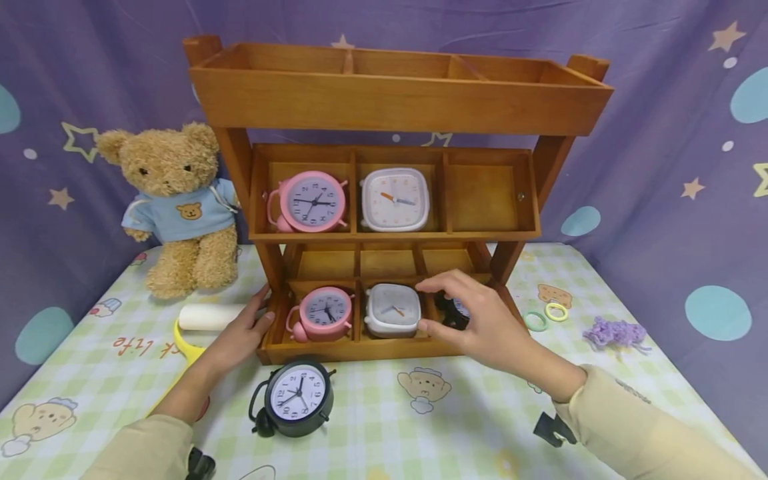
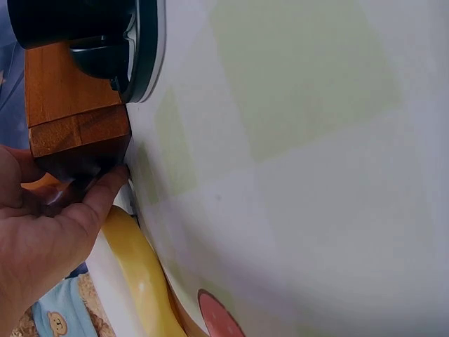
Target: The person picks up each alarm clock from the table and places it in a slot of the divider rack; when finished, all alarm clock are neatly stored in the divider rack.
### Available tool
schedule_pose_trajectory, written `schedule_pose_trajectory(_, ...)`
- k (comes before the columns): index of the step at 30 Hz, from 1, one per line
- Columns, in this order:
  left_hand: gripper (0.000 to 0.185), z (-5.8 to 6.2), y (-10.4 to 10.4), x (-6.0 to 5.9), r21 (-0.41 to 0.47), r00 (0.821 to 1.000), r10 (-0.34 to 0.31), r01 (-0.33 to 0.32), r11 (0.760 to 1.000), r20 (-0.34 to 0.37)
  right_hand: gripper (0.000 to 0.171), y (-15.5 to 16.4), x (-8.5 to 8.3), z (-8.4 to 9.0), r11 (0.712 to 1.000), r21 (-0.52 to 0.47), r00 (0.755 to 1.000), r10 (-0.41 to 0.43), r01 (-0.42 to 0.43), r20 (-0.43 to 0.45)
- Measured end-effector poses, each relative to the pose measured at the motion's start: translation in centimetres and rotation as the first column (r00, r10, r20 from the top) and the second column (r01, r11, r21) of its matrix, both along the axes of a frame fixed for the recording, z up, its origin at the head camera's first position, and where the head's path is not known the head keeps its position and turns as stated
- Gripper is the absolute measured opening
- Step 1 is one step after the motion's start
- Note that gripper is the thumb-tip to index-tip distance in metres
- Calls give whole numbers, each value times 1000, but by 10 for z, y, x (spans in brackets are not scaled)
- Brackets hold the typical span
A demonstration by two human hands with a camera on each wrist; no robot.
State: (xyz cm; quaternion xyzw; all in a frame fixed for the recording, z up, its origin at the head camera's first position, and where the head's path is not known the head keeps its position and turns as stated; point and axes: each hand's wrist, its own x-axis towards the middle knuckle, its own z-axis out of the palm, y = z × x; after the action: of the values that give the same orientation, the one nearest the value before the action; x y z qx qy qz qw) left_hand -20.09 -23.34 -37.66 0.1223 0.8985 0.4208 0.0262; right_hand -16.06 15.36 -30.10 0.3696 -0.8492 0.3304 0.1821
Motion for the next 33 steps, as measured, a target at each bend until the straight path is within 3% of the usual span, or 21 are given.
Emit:
schedule_pose_trajectory(8,60,-1,0,0,12,1000,1,-1,1000,-6,42,-18,9,-30,997,7,984,69,-72,163)
schedule_pose_trajectory(17,61,0,0,1,2,1000,5,-5,1000,21,45,-36,15,-60,993,-16,922,114,-117,371)
schedule_pose_trajectory(23,62,-1,0,1,-11,1000,8,-7,1000,27,49,-45,15,-76,989,-31,882,146,-147,449)
schedule_pose_trajectory(33,62,-1,0,0,-1,999,9,-9,1000,34,72,-69,13,-92,986,78,844,83,-146,530)
